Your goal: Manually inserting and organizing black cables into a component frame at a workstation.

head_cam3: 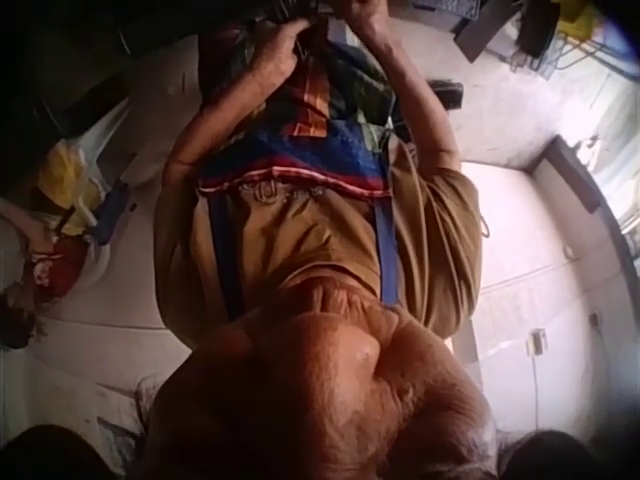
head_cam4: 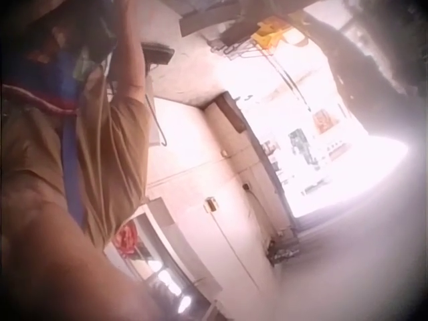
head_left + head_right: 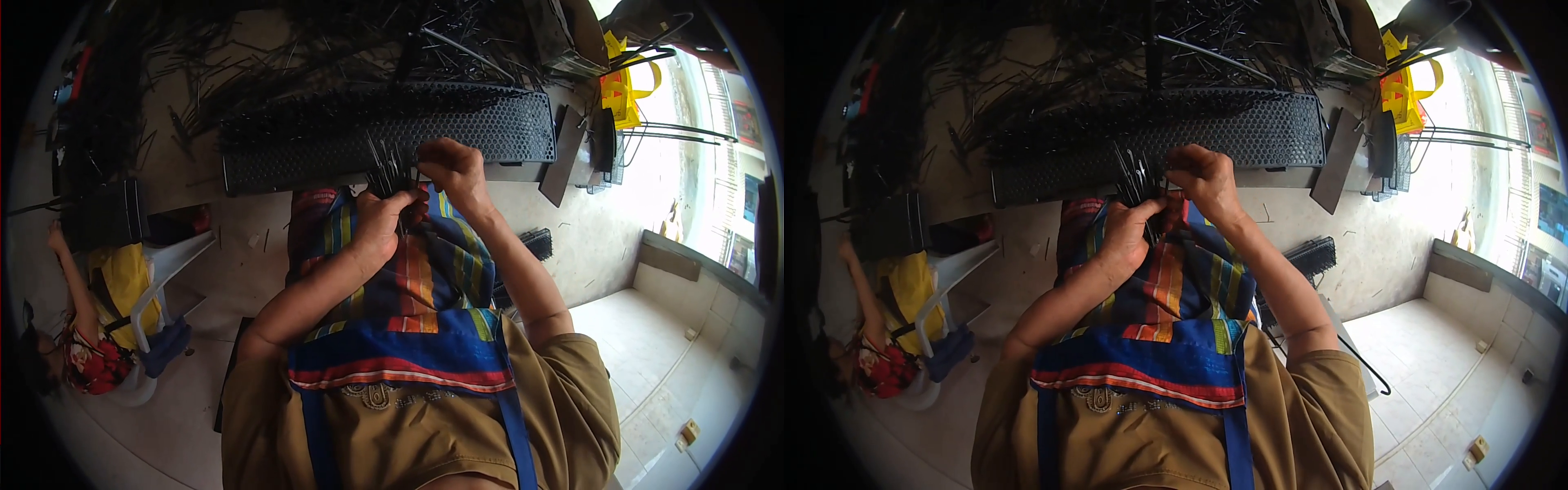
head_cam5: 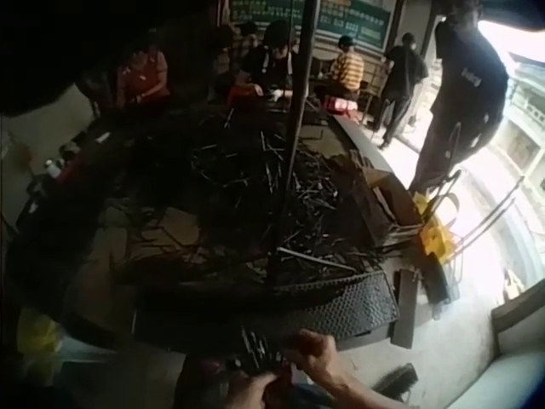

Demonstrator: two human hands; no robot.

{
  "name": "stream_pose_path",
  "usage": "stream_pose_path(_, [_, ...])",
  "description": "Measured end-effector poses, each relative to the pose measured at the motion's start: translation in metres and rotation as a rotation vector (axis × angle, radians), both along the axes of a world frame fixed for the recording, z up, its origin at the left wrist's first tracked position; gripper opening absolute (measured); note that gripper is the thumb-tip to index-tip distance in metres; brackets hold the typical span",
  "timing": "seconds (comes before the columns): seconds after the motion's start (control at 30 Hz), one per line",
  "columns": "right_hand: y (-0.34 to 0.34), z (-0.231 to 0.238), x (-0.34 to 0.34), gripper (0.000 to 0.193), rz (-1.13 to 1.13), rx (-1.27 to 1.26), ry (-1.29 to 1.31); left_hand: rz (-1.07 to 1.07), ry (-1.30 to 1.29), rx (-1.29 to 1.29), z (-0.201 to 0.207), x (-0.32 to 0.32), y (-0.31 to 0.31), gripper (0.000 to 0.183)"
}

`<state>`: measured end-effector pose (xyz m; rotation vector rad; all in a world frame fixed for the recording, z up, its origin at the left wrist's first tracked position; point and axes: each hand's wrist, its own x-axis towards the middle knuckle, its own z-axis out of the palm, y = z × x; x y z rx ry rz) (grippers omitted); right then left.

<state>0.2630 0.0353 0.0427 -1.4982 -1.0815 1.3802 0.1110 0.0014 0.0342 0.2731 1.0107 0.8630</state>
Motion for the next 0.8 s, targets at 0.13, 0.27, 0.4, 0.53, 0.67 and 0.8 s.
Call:
stream_pose_path(0.13, [-0.003,0.004,0.012,0.014,-0.035,-0.102,0.173,0.036,0.026,-0.034,0.002,0.007,-0.001,0.005])
stream_pose_path(0.27, [0.001,-0.003,0.021,0.012,-0.252,0.123,0.136,0.086,0.141,-0.109,-0.008,0.008,0.0,0.007])
stream_pose_path(0.4, [0.023,0.003,0.03,0.011,-0.401,0.46,-0.147,0.053,0.121,-0.103,-0.009,0.01,-0.004,0.008])
stream_pose_path(0.53, [0.041,-0.003,0.03,0.011,-0.307,0.658,-0.453,0.005,0.106,-0.076,-0.008,0.015,-0.006,0.008])
stream_pose_path(0.67, [0.049,-0.008,0.028,0.011,-0.121,0.746,-0.657,-0.017,0.107,-0.11,-0.007,0.016,-0.002,0.008])
stream_pose_path(0.8, [0.055,-0.006,0.023,0.01,-0.073,0.746,-0.697,-0.026,0.13,-0.091,-0.016,0.016,-0.004,0.008])
